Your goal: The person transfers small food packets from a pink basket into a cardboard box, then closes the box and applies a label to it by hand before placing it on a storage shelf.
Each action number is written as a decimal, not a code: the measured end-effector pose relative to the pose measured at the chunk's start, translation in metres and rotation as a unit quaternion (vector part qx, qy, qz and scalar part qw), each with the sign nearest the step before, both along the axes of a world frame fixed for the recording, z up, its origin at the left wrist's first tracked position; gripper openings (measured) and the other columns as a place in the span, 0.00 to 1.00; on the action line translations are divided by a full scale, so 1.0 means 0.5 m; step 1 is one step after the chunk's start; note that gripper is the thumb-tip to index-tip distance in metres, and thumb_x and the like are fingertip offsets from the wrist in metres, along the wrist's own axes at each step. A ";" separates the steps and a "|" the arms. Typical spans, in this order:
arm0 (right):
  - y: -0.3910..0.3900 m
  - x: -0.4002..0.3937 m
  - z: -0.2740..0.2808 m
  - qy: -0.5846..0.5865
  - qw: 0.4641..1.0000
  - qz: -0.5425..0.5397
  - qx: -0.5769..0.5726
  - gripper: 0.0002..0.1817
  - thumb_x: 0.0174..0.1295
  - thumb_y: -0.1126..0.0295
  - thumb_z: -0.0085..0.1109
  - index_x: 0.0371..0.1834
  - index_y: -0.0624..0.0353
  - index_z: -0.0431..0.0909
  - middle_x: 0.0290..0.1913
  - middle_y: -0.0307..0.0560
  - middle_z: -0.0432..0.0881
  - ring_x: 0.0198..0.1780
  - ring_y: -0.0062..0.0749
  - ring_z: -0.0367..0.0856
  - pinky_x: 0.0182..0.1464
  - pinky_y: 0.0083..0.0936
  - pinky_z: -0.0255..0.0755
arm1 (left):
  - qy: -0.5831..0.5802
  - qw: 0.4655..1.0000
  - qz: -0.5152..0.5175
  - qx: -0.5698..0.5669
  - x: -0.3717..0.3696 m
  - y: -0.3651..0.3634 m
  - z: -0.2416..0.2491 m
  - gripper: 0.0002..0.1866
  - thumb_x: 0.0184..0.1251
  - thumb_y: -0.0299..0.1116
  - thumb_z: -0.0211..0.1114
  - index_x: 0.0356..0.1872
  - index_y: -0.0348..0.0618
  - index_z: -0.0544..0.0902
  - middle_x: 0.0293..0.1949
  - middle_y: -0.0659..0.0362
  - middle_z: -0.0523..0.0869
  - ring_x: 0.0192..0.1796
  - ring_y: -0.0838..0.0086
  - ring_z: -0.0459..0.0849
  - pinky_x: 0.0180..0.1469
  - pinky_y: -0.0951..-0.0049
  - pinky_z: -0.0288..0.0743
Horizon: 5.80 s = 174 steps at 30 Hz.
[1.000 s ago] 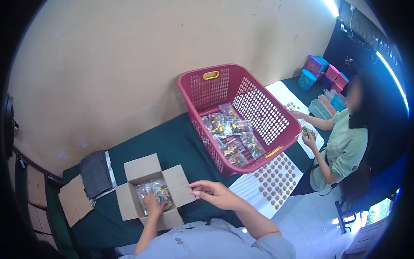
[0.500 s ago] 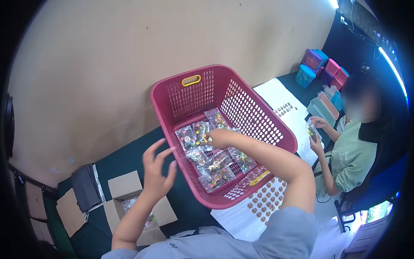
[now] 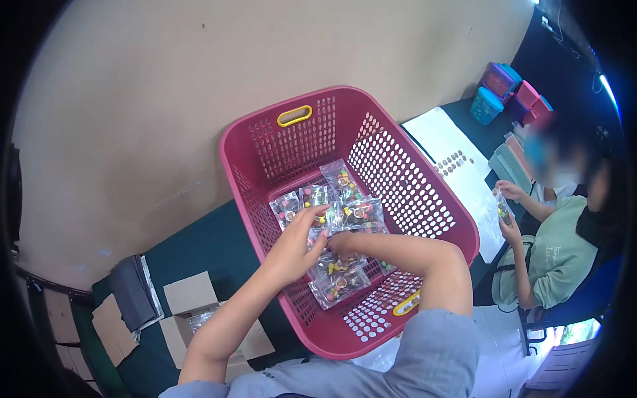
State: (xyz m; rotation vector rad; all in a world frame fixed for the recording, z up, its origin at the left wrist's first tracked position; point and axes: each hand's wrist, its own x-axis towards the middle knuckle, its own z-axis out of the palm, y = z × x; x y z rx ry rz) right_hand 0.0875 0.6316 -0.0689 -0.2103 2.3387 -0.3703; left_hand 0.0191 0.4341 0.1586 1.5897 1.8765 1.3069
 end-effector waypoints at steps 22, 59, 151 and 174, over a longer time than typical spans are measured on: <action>-0.469 0.224 0.617 0.344 0.739 -0.361 -0.453 0.13 0.62 0.75 0.57 0.48 0.68 0.70 0.41 0.47 0.79 0.41 0.20 0.80 0.39 0.18 0.75 | -0.364 0.903 -0.006 0.227 0.118 -0.365 0.076 0.27 0.65 0.37 0.61 0.60 0.38 0.64 0.60 0.54 0.66 0.59 0.71 0.68 0.59 0.66 0.66; -0.989 0.049 0.013 0.417 0.759 -0.474 -0.161 0.39 0.54 0.83 0.46 0.71 0.66 0.40 0.70 0.70 0.44 0.72 0.60 0.41 0.72 0.41 0.40 | -0.425 0.761 0.420 0.252 -0.007 -1.094 -0.180 0.19 0.72 0.49 0.46 0.43 0.41 0.67 0.26 0.56 0.78 0.23 0.76 0.79 0.24 0.70 0.81; -1.080 -0.019 0.258 0.400 0.760 -0.317 -0.401 0.22 0.62 0.66 0.54 0.60 0.58 0.69 0.55 0.50 0.71 0.60 0.39 0.64 0.62 0.35 0.57 | -0.194 0.958 0.190 0.088 0.006 -0.984 -0.220 0.42 0.54 0.43 0.71 0.66 0.35 0.61 0.66 0.45 0.63 0.69 0.61 0.61 0.66 0.65 0.59; -1.049 -0.006 0.263 0.324 0.622 -0.494 -0.514 0.15 0.68 0.65 0.48 0.42 0.66 0.81 0.44 0.43 0.77 0.47 0.23 0.74 0.45 0.17 0.68 | -0.353 0.904 0.227 0.085 -0.052 -1.018 -0.224 0.27 0.66 0.34 0.59 0.64 0.36 0.65 0.60 0.52 0.73 0.57 0.73 0.75 0.65 0.69 0.60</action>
